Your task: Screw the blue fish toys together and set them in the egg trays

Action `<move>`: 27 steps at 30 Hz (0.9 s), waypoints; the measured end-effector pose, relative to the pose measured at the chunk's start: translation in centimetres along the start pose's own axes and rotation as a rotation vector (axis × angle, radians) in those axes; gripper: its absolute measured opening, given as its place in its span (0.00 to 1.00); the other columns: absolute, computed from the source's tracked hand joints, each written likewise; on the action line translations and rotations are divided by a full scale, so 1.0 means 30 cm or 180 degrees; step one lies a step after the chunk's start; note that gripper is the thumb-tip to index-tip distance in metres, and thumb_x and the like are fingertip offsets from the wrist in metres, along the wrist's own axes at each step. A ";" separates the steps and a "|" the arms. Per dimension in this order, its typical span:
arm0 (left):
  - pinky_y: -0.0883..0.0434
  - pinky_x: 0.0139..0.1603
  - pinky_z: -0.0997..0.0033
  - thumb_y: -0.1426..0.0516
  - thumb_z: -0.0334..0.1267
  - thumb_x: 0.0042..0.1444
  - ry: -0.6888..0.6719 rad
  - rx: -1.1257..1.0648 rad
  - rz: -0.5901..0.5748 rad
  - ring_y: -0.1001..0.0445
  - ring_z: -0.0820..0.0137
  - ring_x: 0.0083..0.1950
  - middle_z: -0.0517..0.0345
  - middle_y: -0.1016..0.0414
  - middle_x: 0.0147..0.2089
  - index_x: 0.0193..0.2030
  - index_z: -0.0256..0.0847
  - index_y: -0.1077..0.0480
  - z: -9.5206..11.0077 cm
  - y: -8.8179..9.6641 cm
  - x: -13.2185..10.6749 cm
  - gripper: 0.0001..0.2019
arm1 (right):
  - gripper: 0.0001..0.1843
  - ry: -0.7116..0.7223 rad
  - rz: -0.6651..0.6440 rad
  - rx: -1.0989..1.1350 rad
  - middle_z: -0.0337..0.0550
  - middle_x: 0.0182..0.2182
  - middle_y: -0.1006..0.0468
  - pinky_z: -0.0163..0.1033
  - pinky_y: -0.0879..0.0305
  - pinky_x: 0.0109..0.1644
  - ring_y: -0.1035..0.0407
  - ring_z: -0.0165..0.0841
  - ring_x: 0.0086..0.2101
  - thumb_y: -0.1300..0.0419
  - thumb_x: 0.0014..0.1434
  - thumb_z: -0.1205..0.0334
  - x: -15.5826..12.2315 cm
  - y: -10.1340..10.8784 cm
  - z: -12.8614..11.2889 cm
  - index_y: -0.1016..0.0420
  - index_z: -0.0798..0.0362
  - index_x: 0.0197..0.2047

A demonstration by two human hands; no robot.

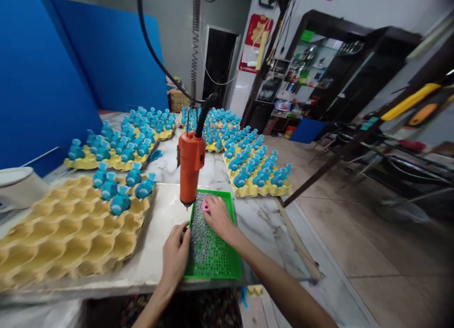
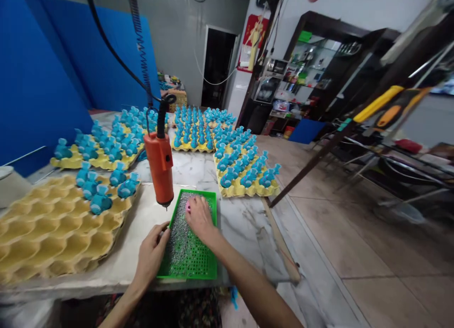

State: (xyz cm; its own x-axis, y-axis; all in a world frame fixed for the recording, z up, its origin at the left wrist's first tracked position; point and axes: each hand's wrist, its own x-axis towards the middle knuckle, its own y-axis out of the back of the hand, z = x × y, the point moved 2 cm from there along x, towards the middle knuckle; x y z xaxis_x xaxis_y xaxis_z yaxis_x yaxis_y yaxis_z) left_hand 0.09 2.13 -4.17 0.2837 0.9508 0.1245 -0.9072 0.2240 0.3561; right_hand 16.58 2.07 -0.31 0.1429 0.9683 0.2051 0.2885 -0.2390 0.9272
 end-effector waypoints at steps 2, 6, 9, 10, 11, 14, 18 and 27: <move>0.32 0.47 0.60 0.50 0.51 0.59 -0.0005 0.0021 -0.0016 0.26 0.60 0.45 0.49 0.23 0.44 0.47 0.38 0.27 -0.003 0.000 0.003 0.21 | 0.12 0.0051 -0.0002 -0.0036 0.52 0.47 0.25 0.49 0.36 0.53 0.35 0.44 0.48 0.45 0.61 0.69 -0.010 -0.002 -0.026 0.29 0.55 0.48; 0.32 0.47 0.60 0.50 0.52 0.59 0.0011 0.0050 -0.0068 0.26 0.60 0.45 0.50 0.23 0.45 0.47 0.39 0.27 -0.013 -0.003 0.009 0.21 | 0.16 0.0082 0.0043 0.0045 0.50 0.51 0.27 0.47 0.38 0.54 0.37 0.42 0.49 0.45 0.61 0.70 -0.066 0.013 -0.033 0.31 0.54 0.52; 0.32 0.48 0.59 0.50 0.52 0.59 0.0004 0.0063 -0.0076 0.27 0.59 0.46 0.49 0.23 0.46 0.48 0.39 0.27 -0.023 -0.005 0.011 0.22 | 0.16 -0.0026 -0.0063 0.0177 0.49 0.49 0.26 0.47 0.38 0.53 0.36 0.42 0.48 0.44 0.63 0.64 -0.081 0.019 -0.010 0.32 0.54 0.54; 0.32 0.48 0.59 0.50 0.53 0.59 -0.0001 0.0069 -0.0064 0.27 0.59 0.47 0.49 0.23 0.46 0.48 0.39 0.27 -0.025 -0.005 0.011 0.22 | 0.15 -0.0074 -0.0089 0.0182 0.49 0.48 0.26 0.47 0.38 0.53 0.36 0.42 0.47 0.44 0.63 0.61 -0.077 0.017 -0.006 0.31 0.54 0.53; 0.32 0.48 0.59 0.50 0.53 0.59 -0.0009 0.0077 -0.0052 0.27 0.59 0.47 0.49 0.23 0.47 0.48 0.39 0.27 -0.027 -0.005 0.012 0.22 | 0.14 -0.0121 -0.0097 0.0169 0.49 0.46 0.26 0.47 0.38 0.52 0.36 0.42 0.46 0.44 0.64 0.59 -0.069 0.014 -0.006 0.30 0.54 0.51; 0.31 0.48 0.60 0.50 0.53 0.59 -0.0048 0.0104 -0.0026 0.26 0.59 0.46 0.50 0.23 0.46 0.47 0.40 0.27 -0.026 -0.003 0.011 0.21 | 0.12 -0.0177 -0.0091 0.0096 0.50 0.44 0.26 0.47 0.38 0.51 0.36 0.42 0.46 0.44 0.63 0.61 -0.046 -0.001 -0.030 0.29 0.55 0.49; 0.30 0.47 0.61 0.50 0.51 0.59 -0.0094 0.0124 0.0003 0.25 0.60 0.45 0.50 0.22 0.44 0.45 0.41 0.26 -0.017 -0.002 0.010 0.19 | 0.18 -0.0021 -0.0144 0.0151 0.48 0.45 0.27 0.46 0.38 0.51 0.37 0.42 0.46 0.40 0.58 0.64 -0.072 -0.005 -0.074 0.30 0.52 0.53; 0.29 0.50 0.59 0.50 0.48 0.60 -0.0028 0.0016 0.0013 0.24 0.60 0.46 0.49 0.22 0.44 0.46 0.40 0.26 0.002 -0.002 0.002 0.19 | 0.15 0.0355 -0.0537 0.0313 0.44 0.44 0.27 0.46 0.39 0.51 0.38 0.40 0.44 0.38 0.57 0.62 -0.262 0.027 -0.122 0.26 0.47 0.49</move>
State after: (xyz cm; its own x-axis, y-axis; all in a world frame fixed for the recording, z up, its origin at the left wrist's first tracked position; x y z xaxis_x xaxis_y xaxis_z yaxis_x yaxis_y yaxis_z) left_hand 0.18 2.14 -4.14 0.2827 0.9498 0.1342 -0.9068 0.2190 0.3602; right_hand 12.22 -5.46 -0.01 -0.0191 0.9959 0.0881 0.3913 -0.0736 0.9173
